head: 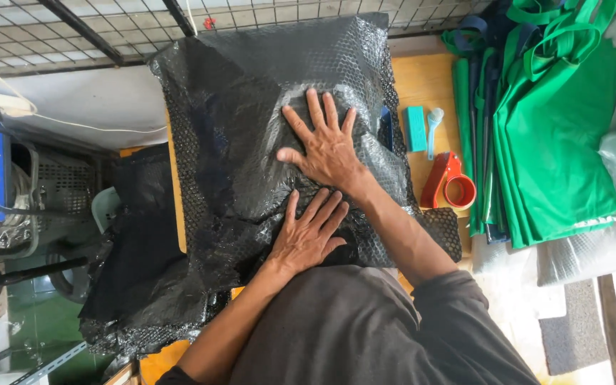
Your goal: Wrapping a pillow in black bubble wrap and securing it with tape using a dispenser.
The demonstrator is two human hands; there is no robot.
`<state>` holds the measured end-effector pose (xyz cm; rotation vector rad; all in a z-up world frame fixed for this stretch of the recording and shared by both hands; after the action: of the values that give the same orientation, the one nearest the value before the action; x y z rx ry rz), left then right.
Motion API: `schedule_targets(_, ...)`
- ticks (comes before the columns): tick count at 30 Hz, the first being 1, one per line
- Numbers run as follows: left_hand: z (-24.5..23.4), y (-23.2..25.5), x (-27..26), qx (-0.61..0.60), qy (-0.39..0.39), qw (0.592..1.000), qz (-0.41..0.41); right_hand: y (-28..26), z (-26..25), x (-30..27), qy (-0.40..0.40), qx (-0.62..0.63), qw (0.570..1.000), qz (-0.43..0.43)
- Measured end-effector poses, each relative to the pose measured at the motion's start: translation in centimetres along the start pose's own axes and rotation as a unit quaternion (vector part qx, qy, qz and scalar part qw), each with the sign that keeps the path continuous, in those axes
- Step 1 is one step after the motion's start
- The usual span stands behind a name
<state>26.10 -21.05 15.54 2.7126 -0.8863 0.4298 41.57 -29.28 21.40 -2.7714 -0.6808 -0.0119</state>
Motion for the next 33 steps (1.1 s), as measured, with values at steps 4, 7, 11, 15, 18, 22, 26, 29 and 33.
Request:
schedule_targets(4, -0.8, -0.1, 0.4, -0.027, 0.035, 0.999, 0.003, 1.0, 1.1, 6.6, -0.066, -0.032, 0.996, 0.046)
schedule_targets(7, -2.5, -0.3, 0.8, 0.028, -0.006, 0.999, 0.025, 2.0, 1.7, 11.1, 0.018, -0.089, 0.996, -0.012)
schedule_targets(11, -2.3, -0.6, 0.8, 0.034, 0.004, 0.999, 0.024, 2.5, 0.5, 16.0, -0.126, -0.029, 0.987, 0.094)
schedule_targets(15, -1.1, -0.9, 0.8, 0.026, -0.023, 0.999, 0.028, 2.2, -2.3, 18.3, -0.208, 0.029, 0.956, 0.206)
schedule_targets(18, -0.8, -1.5, 0.9, 0.023, -0.02, 0.999, 0.03, 2.3, -2.9, 18.7, -0.207, 0.05, 0.952, 0.22)
schedule_targets(22, -0.8, -2.2, 1.6, -0.001, -0.011, 0.999, 0.036, 3.1, -3.0, 18.8, -0.185, 0.056, 0.955, 0.226)
schedule_targets(26, 0.4, -3.1, 2.3, 0.004, 0.002, 0.999, 0.054, 3.9, -3.5, 19.5, -0.174, 0.073, 0.952, 0.241)
schedule_targets(29, 0.4, -3.3, 2.5, 0.002, 0.006, 0.998, 0.057, 4.3, -3.2, 19.6, -0.172, 0.076, 0.955, 0.23)
schedule_targets(33, -0.3, -3.3, 2.7, -0.007, -0.003, 0.999, 0.044, 5.0, -2.3, 18.4, -0.154, 0.088, 0.965, 0.195)
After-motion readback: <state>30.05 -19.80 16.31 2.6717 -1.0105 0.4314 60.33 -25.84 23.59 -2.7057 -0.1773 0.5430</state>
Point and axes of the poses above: each hand's wrist, its own x-axis towards the middle knuckle, its own z-axis out of the palm, y = z × x, the point moved 2 cm from there along x, towards the middle knuckle, and after that the axes turned 2 degrees about x, right-handed, at the moved point
